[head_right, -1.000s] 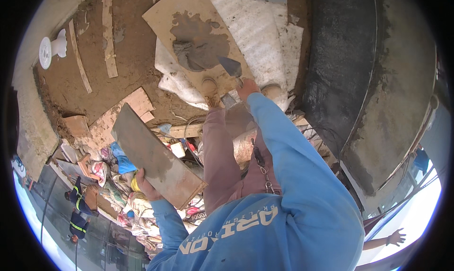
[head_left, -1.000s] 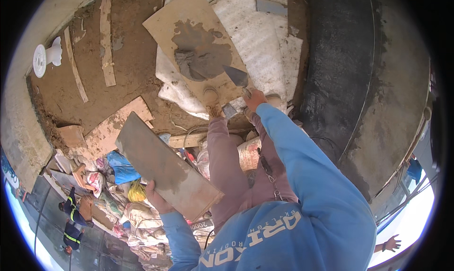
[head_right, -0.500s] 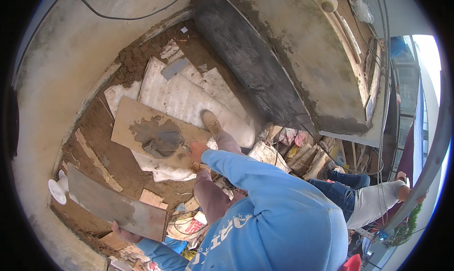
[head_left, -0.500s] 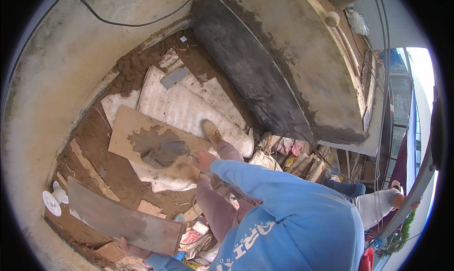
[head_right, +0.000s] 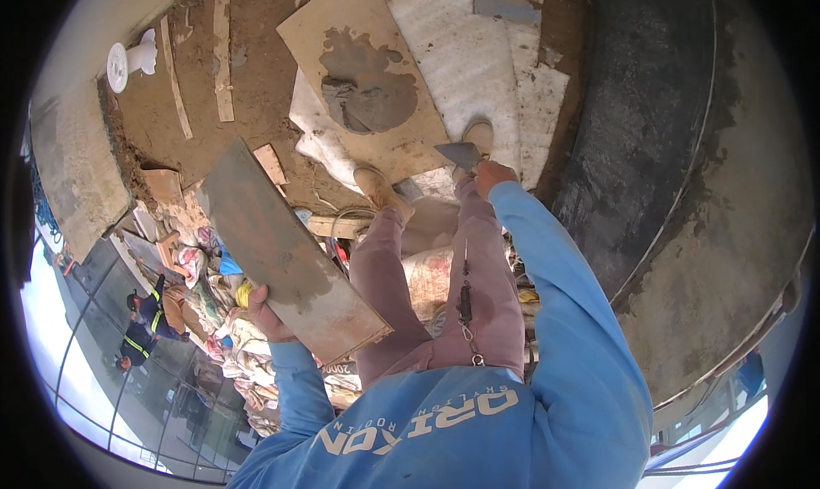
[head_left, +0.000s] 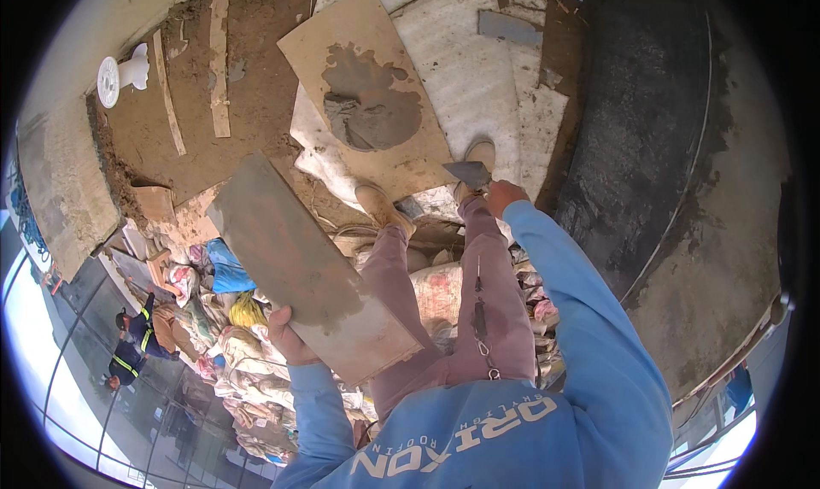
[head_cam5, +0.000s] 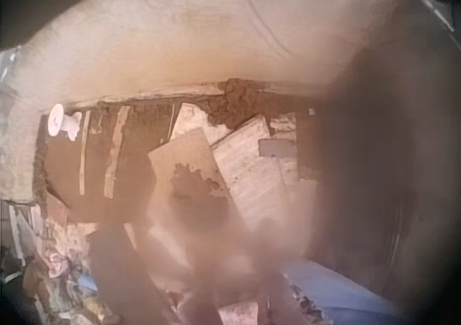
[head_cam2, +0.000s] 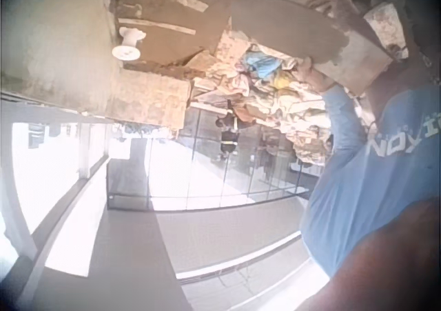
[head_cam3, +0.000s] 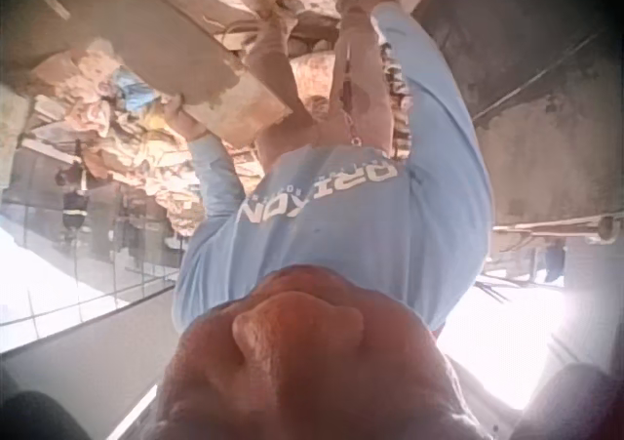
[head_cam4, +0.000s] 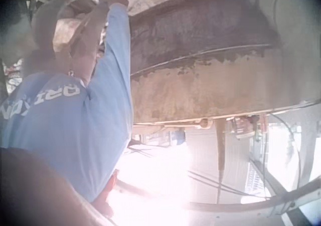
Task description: The person scoops cement from a pile using a trowel and applies it to a concrete surface, smoothing it with the trowel. The person repeats this process multiple times, working on different sections of the surface.
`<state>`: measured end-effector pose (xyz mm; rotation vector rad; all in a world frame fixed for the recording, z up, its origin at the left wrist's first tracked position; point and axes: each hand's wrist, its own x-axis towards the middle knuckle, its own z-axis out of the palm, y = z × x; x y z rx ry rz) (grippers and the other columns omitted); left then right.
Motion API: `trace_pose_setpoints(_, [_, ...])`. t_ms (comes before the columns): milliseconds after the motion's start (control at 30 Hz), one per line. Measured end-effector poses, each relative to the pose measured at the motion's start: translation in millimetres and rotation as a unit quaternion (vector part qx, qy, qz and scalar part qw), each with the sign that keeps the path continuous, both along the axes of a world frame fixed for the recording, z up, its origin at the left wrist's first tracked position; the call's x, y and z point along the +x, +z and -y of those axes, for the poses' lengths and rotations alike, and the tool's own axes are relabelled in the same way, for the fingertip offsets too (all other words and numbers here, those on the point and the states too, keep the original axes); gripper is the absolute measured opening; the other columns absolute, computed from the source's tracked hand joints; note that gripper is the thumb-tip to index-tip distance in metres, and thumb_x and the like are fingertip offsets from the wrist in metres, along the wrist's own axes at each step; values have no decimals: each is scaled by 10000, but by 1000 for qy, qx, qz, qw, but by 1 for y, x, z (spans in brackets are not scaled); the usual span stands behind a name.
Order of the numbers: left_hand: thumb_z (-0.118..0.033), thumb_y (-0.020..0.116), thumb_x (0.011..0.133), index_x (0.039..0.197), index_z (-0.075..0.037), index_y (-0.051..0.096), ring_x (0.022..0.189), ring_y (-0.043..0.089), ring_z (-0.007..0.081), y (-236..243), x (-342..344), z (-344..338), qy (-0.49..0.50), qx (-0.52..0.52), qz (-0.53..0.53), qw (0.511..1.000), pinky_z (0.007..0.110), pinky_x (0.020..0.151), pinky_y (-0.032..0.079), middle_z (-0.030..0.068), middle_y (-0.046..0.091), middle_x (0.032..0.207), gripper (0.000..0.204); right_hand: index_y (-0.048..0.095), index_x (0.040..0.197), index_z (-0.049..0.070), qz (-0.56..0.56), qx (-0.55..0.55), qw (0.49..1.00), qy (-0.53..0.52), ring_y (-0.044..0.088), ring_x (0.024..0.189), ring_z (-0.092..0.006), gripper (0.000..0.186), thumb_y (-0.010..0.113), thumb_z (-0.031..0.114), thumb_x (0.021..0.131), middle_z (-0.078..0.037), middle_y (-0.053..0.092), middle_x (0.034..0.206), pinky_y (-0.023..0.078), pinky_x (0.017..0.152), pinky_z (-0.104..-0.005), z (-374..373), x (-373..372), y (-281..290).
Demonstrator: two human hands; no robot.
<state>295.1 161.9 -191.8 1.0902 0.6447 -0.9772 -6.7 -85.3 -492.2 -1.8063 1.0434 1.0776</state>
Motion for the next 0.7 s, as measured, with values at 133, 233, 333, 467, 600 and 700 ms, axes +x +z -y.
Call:
trace_pose_setpoints(133, [-156,604,780,1392,49,422,1173,583,373,-53,-11,-41,64,29,-47,996,481,1023,484,219,556,1321,671,640,1111,12,21,34,997,72,630,1082,-380,346,570,292,920,-204,655,1154,497,939,-476,-20,27,-60])
trace_pose_setpoints(233, [-164,595,780,1398,48,416,1171,583,376,-92,-18,-65,96,60,-37,993,479,1022,486,223,555,1321,677,647,1088,7,28,64,991,117,639,1074,-372,320,574,268,918,-204,658,1160,506,924,-476,-49,70,-123])
trace_pose_setpoints(333, [-172,577,785,1414,35,401,1172,583,380,-127,-22,-104,140,72,-57,986,481,1020,486,226,545,1331,686,627,1105,-2,24,92,989,112,629,1062,-390,371,541,322,946,-222,657,1121,493,920,-490,-97,110,-197])
trace_pose_setpoints(467, [-157,552,790,1439,21,376,1186,575,389,-153,-20,-146,182,98,-65,976,501,1019,483,237,525,1350,695,597,1164,12,12,106,987,120,624,1096,-371,369,481,312,984,-217,657,1142,499,926,-492,-144,181,-286])
trace_pose_setpoints(600, [-163,550,817,1447,24,363,1219,539,471,-160,-24,-196,246,95,-82,961,620,1032,436,283,476,1410,684,598,1130,7,128,61,990,6,610,1079,-416,402,486,363,983,-243,644,1133,482,940,-508,-169,275,-326])
trace_pose_setpoints(700, [-163,550,815,1445,31,362,1220,540,468,-163,-16,-201,278,64,-106,953,618,1039,430,285,472,1413,686,597,1112,-15,164,14,984,-67,608,1056,-429,431,504,379,965,-256,640,1121,484,922,-503,-188,313,-349])
